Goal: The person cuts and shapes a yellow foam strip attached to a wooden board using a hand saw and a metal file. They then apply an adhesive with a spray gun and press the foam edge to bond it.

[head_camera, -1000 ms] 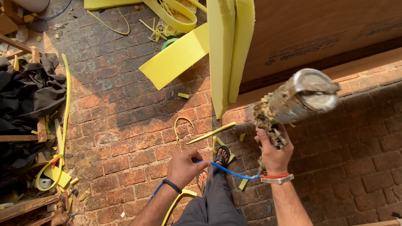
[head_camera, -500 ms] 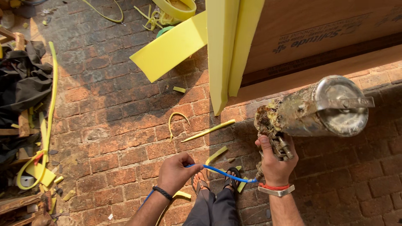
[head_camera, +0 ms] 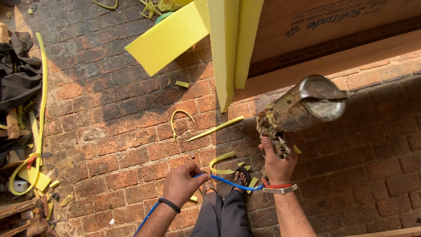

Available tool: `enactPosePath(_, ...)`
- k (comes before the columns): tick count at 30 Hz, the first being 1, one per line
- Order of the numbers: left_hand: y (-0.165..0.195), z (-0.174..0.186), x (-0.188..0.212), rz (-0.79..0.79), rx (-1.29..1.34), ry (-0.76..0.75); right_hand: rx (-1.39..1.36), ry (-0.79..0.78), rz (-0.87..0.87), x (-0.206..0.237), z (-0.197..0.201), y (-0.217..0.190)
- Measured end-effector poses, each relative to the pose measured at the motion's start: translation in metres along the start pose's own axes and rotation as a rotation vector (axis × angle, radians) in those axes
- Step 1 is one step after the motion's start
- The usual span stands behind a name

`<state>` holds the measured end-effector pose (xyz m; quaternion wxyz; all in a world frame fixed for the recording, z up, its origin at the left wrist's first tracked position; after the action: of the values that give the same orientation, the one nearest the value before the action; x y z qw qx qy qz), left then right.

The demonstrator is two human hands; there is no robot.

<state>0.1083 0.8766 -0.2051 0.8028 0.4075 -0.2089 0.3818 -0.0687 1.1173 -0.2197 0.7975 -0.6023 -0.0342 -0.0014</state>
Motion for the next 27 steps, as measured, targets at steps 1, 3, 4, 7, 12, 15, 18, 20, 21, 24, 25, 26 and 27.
enactPosePath(1,-0.001,-0.002,0.001,0.004,0.006,0.003,0.038,-0.004,-0.012,0.0,0.0,0.003)
enactPosePath(3,-0.005,-0.005,0.002,0.022,0.02,0.017,0.032,-0.006,-0.014,0.0,0.0,0.008)
enactPosePath(4,-0.007,-0.006,0.001,0.042,0.035,0.007,-0.007,0.007,-0.003,0.0,0.001,0.008)
enactPosePath(7,-0.012,-0.01,0.002,0.092,0.072,-0.006,-0.017,-0.004,-0.018,0.0,0.001,0.007)
enactPosePath(12,-0.017,-0.007,0.011,0.042,0.156,0.039,0.016,-0.066,-0.045,0.005,0.001,-0.007)
enactPosePath(15,-0.023,-0.003,0.016,0.055,0.153,0.023,-0.09,-0.087,-0.037,0.01,0.001,-0.017)
enactPosePath(18,-0.03,-0.003,0.02,0.142,0.138,-0.006,-0.076,-0.092,-0.01,0.013,-0.002,-0.023)
enactPosePath(20,-0.027,-0.005,0.024,0.099,0.162,0.023,0.037,-0.106,-0.052,0.014,-0.006,-0.021)
enactPosePath(21,-0.026,-0.006,0.026,0.073,0.17,0.032,0.043,-0.111,-0.046,0.015,-0.008,-0.021)
enactPosePath(24,-0.027,-0.007,0.028,0.068,0.175,0.064,0.029,-0.114,-0.013,0.019,-0.012,-0.022)
enactPosePath(25,-0.029,-0.007,0.027,0.084,0.192,0.069,0.006,-0.106,0.003,0.019,-0.011,-0.023)
enactPosePath(26,-0.03,-0.006,0.026,0.1,0.207,0.07,-0.015,-0.095,0.016,0.02,-0.011,-0.025)
enactPosePath(27,-0.031,-0.006,0.026,0.116,0.218,0.068,-0.039,-0.088,0.013,0.021,-0.011,-0.025)
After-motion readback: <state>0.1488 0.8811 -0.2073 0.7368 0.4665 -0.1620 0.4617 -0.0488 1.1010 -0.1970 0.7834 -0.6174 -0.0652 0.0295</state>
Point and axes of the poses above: each hand's wrist, its own x-axis away from the middle knuckle, its own z-axis out of the back of the hand, y = z × x, the point moved 5 cm from there along -x, towards the middle knuckle, and after that the axes turned 6 degrees about x, right-handed, at the moved point
